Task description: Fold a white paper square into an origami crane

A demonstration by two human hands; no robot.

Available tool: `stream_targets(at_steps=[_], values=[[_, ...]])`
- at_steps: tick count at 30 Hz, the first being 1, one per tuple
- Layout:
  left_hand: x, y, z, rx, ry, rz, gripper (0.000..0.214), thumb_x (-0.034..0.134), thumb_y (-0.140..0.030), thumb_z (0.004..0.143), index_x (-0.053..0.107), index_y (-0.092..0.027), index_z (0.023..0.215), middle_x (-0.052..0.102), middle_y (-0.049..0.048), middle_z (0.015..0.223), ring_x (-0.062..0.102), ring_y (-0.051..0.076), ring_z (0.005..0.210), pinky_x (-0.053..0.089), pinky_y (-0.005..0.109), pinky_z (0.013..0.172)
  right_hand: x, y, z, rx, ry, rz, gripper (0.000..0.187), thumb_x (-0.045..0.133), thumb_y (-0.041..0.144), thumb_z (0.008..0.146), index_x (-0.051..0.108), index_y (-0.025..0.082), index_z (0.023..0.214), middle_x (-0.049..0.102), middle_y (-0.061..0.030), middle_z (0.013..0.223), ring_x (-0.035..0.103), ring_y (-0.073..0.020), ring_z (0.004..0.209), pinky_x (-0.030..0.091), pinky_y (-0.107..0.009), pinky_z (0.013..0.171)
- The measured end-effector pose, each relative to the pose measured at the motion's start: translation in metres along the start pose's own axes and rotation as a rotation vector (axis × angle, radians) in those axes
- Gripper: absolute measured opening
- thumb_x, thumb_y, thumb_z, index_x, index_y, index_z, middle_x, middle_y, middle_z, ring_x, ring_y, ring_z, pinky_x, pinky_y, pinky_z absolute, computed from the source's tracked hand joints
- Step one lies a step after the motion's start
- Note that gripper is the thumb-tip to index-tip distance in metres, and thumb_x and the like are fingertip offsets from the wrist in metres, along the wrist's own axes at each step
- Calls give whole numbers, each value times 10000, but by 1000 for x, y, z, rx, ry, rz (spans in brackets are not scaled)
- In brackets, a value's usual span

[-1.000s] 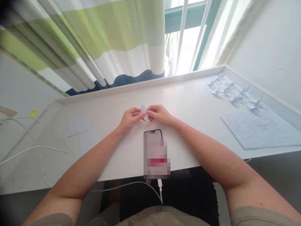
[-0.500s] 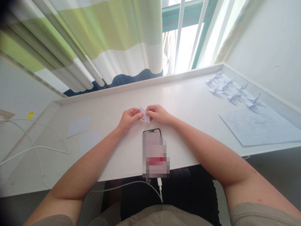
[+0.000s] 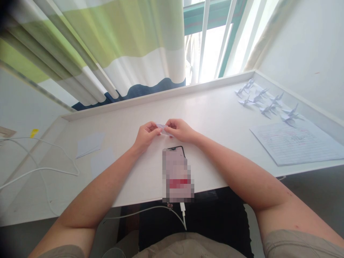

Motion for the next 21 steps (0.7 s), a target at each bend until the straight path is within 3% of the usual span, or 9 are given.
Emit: stream_targets(at_steps=[4,11,21], values=[[-2,-4,0,7,2,41,201,817,-355,751,784,-191,861,744,10,742,673,154,696,542,294,711,1,1,-1,-28,49,-56,395,784,570,907,666,205,815,672,-5,668,545,-130,594,393,-277,553],[-3,-1,-1,-19,-56,21,185,825,-363,740,787,-189,791,763,20,686,699,163,651,547,297,687,1,3,-1,-55,27,-32,397,814,574,887,687,198,901,683,-1,723,639,-151,656,495,-289,615],[-4,1,-1,-35,-83,-35,211,848,-378,750,784,-179,776,773,33,703,758,183,664,544,302,678,-10,4,1,-116,-46,-146,342,797,524,882,755,187,916,710,-14,720,646,-160,649,509,-321,651]])
Point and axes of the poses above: each hand's wrist, its own z-axis towards the middle knuckle, its own x-axis out of the palm, y = z × x, the point moved 6 cm from there along z, towards the middle knuckle
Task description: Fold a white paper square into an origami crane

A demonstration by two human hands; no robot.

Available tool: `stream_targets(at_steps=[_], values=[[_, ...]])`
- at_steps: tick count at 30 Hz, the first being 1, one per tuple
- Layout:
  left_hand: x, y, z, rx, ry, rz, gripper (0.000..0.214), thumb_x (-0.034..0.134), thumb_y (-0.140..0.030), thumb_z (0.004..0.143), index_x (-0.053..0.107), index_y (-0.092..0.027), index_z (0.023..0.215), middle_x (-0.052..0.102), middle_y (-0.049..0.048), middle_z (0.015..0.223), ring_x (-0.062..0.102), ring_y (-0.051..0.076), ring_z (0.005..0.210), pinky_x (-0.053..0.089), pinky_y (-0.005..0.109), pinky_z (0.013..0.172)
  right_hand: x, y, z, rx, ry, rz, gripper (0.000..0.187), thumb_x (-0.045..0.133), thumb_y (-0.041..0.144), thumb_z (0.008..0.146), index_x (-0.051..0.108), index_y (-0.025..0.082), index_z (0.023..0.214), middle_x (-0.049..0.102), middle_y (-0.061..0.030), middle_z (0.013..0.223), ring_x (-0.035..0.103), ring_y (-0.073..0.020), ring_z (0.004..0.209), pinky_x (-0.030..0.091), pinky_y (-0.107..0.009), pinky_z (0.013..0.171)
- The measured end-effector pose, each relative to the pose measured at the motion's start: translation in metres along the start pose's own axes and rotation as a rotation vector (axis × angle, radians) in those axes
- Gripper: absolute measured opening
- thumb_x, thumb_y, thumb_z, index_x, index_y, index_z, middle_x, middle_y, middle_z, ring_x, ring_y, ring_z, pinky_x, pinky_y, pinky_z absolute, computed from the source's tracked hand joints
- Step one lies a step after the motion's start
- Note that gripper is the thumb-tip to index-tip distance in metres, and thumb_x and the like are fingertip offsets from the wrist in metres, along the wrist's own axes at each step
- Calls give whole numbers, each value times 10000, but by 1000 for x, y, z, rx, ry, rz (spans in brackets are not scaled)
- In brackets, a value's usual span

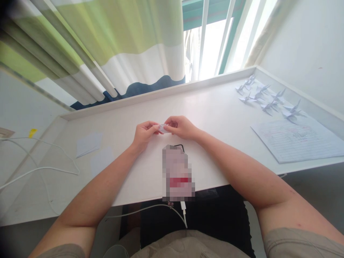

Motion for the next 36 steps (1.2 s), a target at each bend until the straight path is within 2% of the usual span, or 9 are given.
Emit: stream_targets(at_steps=[4,13,20,26,36], values=[[0,1,0,13,4,0,241,855,-410,775,784,-180,770,778,39,714,758,182,674,548,306,691,-1,1,0,-30,-12,-4,323,825,485,858,769,182,954,719,-17,745,654,-167,684,521,-327,674],[1,2,0,3,20,-6,271,856,-442,811,781,-182,827,802,45,756,794,201,723,542,310,711,-2,-2,2,-49,-27,-89,289,736,472,926,771,186,936,733,-17,717,677,-160,635,531,-327,674],[2,4,1,15,21,-8,282,847,-456,840,772,-185,851,793,36,740,786,195,695,541,310,712,0,-3,2,-41,-24,-33,299,692,474,967,770,186,946,787,-44,818,690,-154,645,555,-314,657],[3,3,-1,12,27,21,318,889,-478,810,768,-189,867,788,30,721,803,219,715,560,327,726,0,-6,2,-40,-49,-10,324,651,469,1000,735,180,882,747,-33,758,674,-149,635,537,-307,648],[1,6,2,42,13,21,246,842,-427,825,757,-196,835,786,24,734,785,201,719,559,329,735,6,-4,0,2,21,86,339,754,521,946,751,182,960,779,-40,813,694,-156,667,561,-310,668]])
Point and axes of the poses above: each hand's wrist, its own z-axis towards the middle knuckle, its own x-axis out of the palm, y = z × x, the point moved 6 cm from there along z, towards the middle knuckle
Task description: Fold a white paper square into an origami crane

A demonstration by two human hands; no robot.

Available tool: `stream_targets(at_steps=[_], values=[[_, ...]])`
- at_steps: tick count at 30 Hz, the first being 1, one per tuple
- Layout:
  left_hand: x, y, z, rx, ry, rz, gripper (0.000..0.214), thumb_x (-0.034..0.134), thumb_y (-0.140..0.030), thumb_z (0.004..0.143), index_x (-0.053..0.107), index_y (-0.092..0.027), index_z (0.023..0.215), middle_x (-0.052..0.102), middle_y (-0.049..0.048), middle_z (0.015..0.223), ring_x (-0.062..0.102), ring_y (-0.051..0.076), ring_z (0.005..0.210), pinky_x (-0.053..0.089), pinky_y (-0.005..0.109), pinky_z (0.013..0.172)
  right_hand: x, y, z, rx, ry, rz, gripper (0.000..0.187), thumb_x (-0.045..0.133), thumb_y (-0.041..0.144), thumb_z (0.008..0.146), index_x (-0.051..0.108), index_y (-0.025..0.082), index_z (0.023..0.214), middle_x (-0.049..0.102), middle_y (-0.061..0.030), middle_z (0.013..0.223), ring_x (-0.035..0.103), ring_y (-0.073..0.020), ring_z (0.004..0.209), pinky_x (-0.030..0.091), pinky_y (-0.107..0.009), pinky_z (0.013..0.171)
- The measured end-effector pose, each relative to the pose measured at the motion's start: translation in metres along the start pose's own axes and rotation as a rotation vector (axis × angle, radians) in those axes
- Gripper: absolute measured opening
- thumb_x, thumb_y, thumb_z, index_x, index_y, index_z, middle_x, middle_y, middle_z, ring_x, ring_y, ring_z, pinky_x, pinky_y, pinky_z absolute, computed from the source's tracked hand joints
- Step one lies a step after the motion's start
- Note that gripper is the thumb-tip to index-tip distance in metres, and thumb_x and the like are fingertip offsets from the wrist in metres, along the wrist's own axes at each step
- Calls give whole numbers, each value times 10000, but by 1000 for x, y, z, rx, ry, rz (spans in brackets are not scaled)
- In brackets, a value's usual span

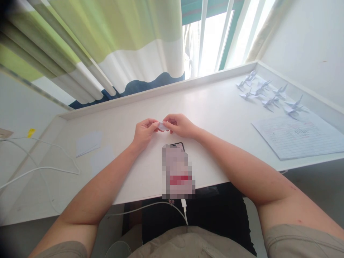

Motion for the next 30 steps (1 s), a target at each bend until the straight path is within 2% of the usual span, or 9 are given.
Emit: stream_targets(at_steps=[5,10,19,25,30], values=[[0,0,0,19,-7,18,251,834,-438,830,745,-204,841,786,19,746,782,197,732,557,326,736,2,-4,2,50,36,86,388,827,565,887,772,182,920,793,-46,830,714,-164,717,588,-312,701],[2,-1,0,32,5,16,235,824,-427,843,737,-208,842,784,11,742,780,193,728,559,325,739,2,-6,3,91,17,165,403,897,554,829,758,179,881,803,-53,839,721,-163,713,604,-319,708],[5,-4,-3,12,25,0,260,844,-433,839,733,-198,841,775,12,729,780,199,709,580,333,748,1,-1,2,106,-21,161,424,914,549,802,714,176,792,748,-33,763,690,-148,679,586,-289,642],[6,-5,-4,15,44,44,337,886,-509,826,776,-193,866,795,39,766,777,207,702,577,330,717,1,-2,2,115,-41,178,412,929,531,775,711,182,763,739,-28,745,687,-146,699,606,-287,660],[8,-4,-2,26,83,51,382,878,-564,838,785,-194,843,803,54,805,773,205,736,590,332,750,2,-2,2,109,-35,164,378,934,487,771,710,183,751,734,-20,729,673,-136,669,600,-281,640]])
Point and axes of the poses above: each hand's wrist, its own z-axis towards the middle knuckle, its own x-axis out of the palm, y = z × x, the point moved 6 cm from there along z, towards the middle knuckle
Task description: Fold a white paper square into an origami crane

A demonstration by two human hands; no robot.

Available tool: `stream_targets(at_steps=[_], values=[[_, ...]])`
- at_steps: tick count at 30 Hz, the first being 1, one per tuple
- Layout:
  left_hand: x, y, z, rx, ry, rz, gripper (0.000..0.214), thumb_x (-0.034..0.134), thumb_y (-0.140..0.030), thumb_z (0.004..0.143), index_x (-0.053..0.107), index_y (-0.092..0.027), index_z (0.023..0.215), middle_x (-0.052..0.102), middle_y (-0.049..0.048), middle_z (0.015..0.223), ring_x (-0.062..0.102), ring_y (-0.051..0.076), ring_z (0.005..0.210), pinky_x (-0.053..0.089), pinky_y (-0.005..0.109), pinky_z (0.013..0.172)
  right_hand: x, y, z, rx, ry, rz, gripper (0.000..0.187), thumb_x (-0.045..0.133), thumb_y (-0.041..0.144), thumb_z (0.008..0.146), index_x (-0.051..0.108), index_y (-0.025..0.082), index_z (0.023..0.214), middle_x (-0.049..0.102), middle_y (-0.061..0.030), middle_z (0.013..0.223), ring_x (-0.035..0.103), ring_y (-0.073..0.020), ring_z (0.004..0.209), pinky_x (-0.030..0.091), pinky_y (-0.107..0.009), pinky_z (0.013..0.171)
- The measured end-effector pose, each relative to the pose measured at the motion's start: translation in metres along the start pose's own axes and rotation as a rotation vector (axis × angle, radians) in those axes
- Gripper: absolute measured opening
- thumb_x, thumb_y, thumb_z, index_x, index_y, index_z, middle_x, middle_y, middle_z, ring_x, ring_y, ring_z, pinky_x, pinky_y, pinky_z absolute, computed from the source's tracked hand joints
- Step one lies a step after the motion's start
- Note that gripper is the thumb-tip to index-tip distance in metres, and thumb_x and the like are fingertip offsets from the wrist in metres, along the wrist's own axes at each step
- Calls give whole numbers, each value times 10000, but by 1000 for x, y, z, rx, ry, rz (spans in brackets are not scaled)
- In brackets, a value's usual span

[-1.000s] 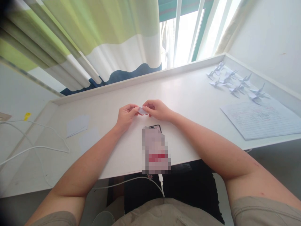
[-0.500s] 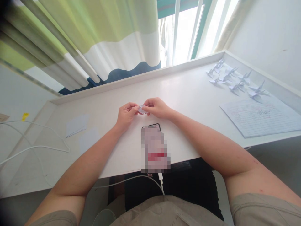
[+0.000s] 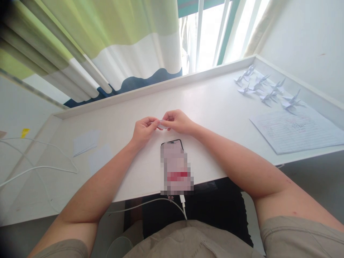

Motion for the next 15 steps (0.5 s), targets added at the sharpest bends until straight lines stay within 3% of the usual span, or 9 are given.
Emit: stream_targets(at_steps=[11,15], values=[[-3,0,0,1,-49,3,455,850,-645,853,787,-195,859,806,58,778,776,210,735,574,339,754,-5,-3,1,24,-2,9,329,903,457,841,742,177,777,753,-35,729,721,-160,679,627,-303,684],[-5,-1,0,-29,-86,-55,524,729,-719,926,785,-197,940,814,64,823,788,206,718,562,334,719,-9,-1,2,-12,-55,-7,355,892,486,856,728,179,787,749,-37,715,714,-159,656,595,-291,640]])
Point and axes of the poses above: each hand's wrist, its own z-axis towards the middle knuckle, its own x-axis out of the palm, y = z × x, the point moved 6 cm from there along z, towards the middle knuckle
